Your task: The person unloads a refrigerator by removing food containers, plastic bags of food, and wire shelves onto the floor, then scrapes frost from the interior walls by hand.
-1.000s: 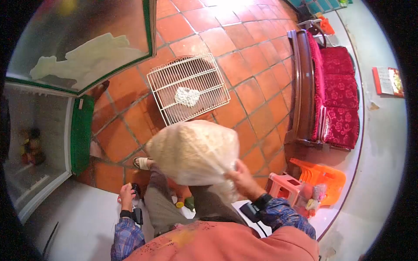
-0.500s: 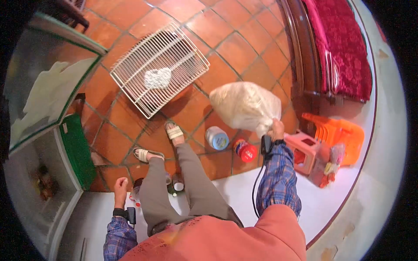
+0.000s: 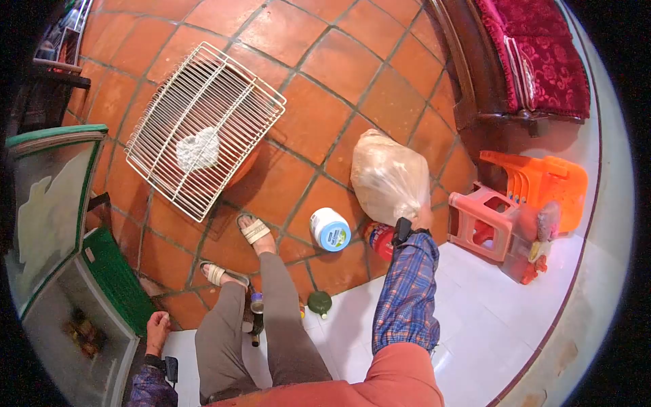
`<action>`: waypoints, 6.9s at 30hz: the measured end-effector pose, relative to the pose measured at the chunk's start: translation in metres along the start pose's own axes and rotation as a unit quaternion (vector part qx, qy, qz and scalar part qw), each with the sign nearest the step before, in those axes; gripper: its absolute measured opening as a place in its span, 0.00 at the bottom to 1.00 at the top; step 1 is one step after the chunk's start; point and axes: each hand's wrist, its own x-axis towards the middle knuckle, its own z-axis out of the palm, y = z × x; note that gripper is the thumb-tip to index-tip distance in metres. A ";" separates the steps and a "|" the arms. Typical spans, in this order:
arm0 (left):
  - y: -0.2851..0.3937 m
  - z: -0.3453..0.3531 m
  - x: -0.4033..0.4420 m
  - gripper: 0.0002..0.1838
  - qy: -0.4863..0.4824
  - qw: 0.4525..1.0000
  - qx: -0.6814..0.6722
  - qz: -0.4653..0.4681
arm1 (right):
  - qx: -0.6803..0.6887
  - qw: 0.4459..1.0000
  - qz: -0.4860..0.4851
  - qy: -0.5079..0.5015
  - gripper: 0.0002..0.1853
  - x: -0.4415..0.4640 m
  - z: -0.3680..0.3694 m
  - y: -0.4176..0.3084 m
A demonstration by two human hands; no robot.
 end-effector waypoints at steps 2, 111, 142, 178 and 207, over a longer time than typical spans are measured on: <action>0.008 0.000 0.007 0.08 0.001 1.000 0.007 -0.003 | -0.415 0.890 -0.189 -0.015 0.18 -0.015 0.002 -0.010; -0.184 -0.186 0.043 0.38 0.188 0.202 -0.959 0.056 | -0.069 0.164 -0.835 -0.521 0.35 -1.289 0.880 -0.533; -0.110 0.143 -0.086 0.43 0.396 0.070 -0.916 -0.016 | -0.282 -0.038 -0.656 -0.699 0.25 -0.947 0.544 -0.207; -0.260 0.330 0.201 0.42 0.542 -0.056 -0.837 -0.058 | -0.262 -0.356 -0.651 -0.617 0.21 -0.872 0.665 -0.057; -0.017 -0.115 0.056 0.23 0.645 0.474 -0.563 0.205 | 0.083 -0.176 -0.949 -0.247 0.27 -1.221 0.874 -0.535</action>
